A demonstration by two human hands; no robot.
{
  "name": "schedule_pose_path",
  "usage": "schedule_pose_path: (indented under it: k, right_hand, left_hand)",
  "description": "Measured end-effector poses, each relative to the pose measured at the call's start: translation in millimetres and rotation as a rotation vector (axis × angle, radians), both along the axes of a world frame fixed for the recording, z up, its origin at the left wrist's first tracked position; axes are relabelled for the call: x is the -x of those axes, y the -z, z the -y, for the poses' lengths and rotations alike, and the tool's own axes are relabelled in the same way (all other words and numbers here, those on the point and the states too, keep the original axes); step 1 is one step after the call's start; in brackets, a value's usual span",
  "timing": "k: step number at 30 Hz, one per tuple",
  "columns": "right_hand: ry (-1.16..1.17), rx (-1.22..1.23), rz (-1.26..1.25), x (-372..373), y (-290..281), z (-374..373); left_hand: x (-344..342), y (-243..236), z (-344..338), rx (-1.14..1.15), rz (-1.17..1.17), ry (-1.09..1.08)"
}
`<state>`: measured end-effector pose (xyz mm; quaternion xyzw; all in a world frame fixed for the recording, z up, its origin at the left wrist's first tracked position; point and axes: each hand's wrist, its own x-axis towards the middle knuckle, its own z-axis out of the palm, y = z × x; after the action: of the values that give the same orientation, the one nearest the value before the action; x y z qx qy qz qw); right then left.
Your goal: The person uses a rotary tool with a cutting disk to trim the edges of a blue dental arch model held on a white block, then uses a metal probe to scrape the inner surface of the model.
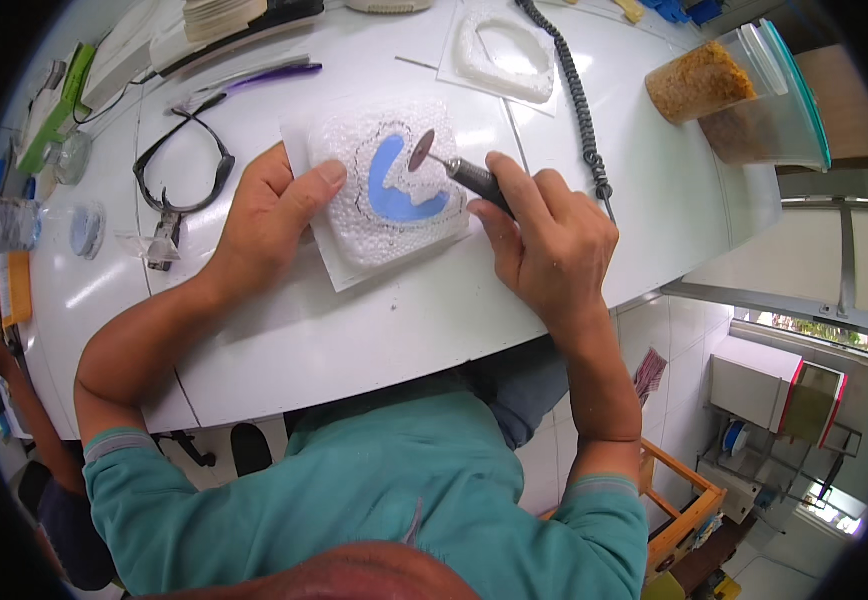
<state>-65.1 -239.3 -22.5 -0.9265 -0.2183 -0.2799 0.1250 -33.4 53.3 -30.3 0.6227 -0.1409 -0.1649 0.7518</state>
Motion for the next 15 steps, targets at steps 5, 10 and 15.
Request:
schedule_pose_path:
  k: [5, 10, 15]
  right_hand:
    - [0.018, -0.007, 0.013, -7.6, -0.4, 2.8]
    - [0.014, 0.006, 0.012, -6.1, 0.2, 2.0]
    - [0.01, -0.002, 0.018, -6.7, 1.9, 1.7]
  left_hand:
    - [-10.1, -5.4, 3.4, 0.01, 0.011, 0.0]
    - [-9.4, -1.5, 1.9, -0.019, 0.0, 0.004]
    - [-8.3, -3.2, 1.9, -0.015, 0.021, 0.001]
